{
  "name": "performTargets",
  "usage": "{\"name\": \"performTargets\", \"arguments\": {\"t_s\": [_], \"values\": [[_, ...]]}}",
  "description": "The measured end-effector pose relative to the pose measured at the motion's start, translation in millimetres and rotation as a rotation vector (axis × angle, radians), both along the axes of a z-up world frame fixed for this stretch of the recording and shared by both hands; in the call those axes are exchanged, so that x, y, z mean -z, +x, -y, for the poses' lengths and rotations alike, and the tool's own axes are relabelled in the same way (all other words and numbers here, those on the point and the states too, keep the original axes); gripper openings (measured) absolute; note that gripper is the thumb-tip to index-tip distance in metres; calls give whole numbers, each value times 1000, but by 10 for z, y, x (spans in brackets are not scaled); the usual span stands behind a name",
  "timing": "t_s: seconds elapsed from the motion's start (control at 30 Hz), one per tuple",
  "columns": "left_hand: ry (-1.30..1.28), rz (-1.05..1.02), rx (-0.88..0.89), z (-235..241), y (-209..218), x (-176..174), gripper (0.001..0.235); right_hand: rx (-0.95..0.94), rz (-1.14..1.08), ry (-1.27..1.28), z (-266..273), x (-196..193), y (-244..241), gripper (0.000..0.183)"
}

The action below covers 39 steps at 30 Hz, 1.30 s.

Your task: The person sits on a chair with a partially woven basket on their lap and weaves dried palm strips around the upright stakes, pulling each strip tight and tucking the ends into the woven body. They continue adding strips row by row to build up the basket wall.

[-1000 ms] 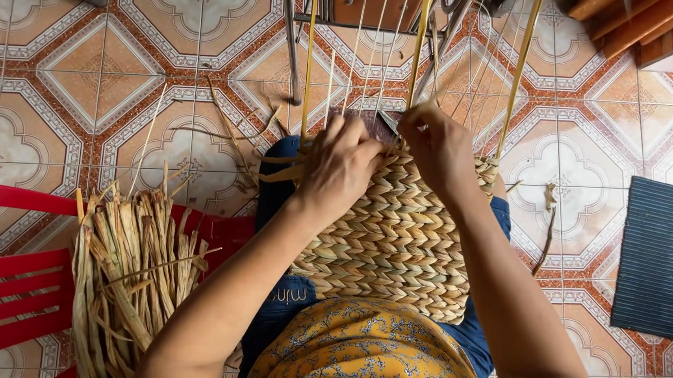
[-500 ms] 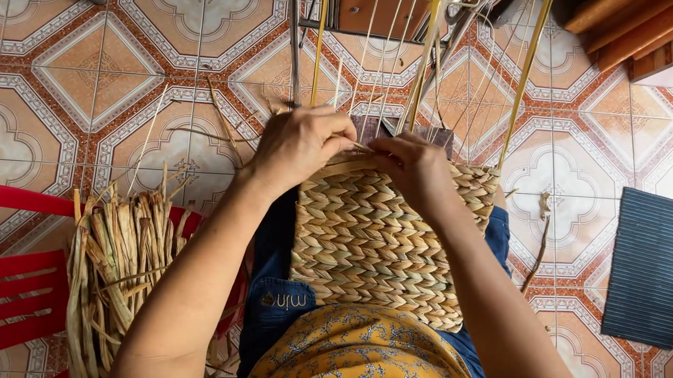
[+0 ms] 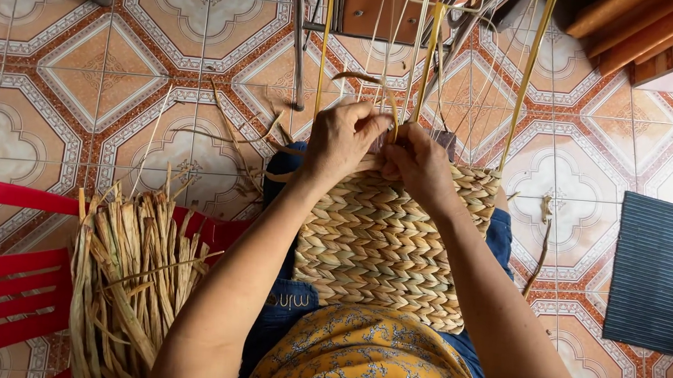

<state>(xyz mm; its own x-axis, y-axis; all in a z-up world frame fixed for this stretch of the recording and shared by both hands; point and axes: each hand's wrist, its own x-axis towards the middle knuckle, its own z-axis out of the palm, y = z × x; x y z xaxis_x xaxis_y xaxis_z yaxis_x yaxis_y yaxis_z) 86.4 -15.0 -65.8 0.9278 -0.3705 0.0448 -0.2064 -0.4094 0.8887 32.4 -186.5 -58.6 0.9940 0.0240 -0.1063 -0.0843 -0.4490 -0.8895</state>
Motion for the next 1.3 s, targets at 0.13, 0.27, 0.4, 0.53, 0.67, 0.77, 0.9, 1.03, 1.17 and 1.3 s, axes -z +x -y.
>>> {"name": "performTargets", "arguments": {"t_s": [0.13,0.27,0.4,0.53,0.67,0.77,0.9,1.03,1.17,1.3], "values": [[-250,21,-121,-99,-237,25,32,-1,84,-111,-46,212,57,4],[-669,-47,-118,-239,-655,-68,40,-48,273,-359,-68,387,99,6],[-891,-198,-151,-302,-879,-279,47,-112,425,-491,-52,401,38,16],[-1067,-142,-55,-231,-793,-502,47,-146,501,-490,-71,308,-19,19],[-337,222,-147,-201,-531,54,40,-126,367,-326,-100,131,-50,6],[231,360,-168,-287,-417,367,23,-69,286,-247,-93,128,-35,7],[310,348,-5,-372,-544,-96,31,-62,268,-274,-67,225,57,7],[379,778,63,-386,-576,-26,57,-99,81,-138,10,-184,96,13],[636,378,220,-410,-364,-285,18,-63,98,-80,28,-291,48,16],[617,142,289,-625,-168,-601,8,-301,526,-298,-174,-205,-1,15]]}}
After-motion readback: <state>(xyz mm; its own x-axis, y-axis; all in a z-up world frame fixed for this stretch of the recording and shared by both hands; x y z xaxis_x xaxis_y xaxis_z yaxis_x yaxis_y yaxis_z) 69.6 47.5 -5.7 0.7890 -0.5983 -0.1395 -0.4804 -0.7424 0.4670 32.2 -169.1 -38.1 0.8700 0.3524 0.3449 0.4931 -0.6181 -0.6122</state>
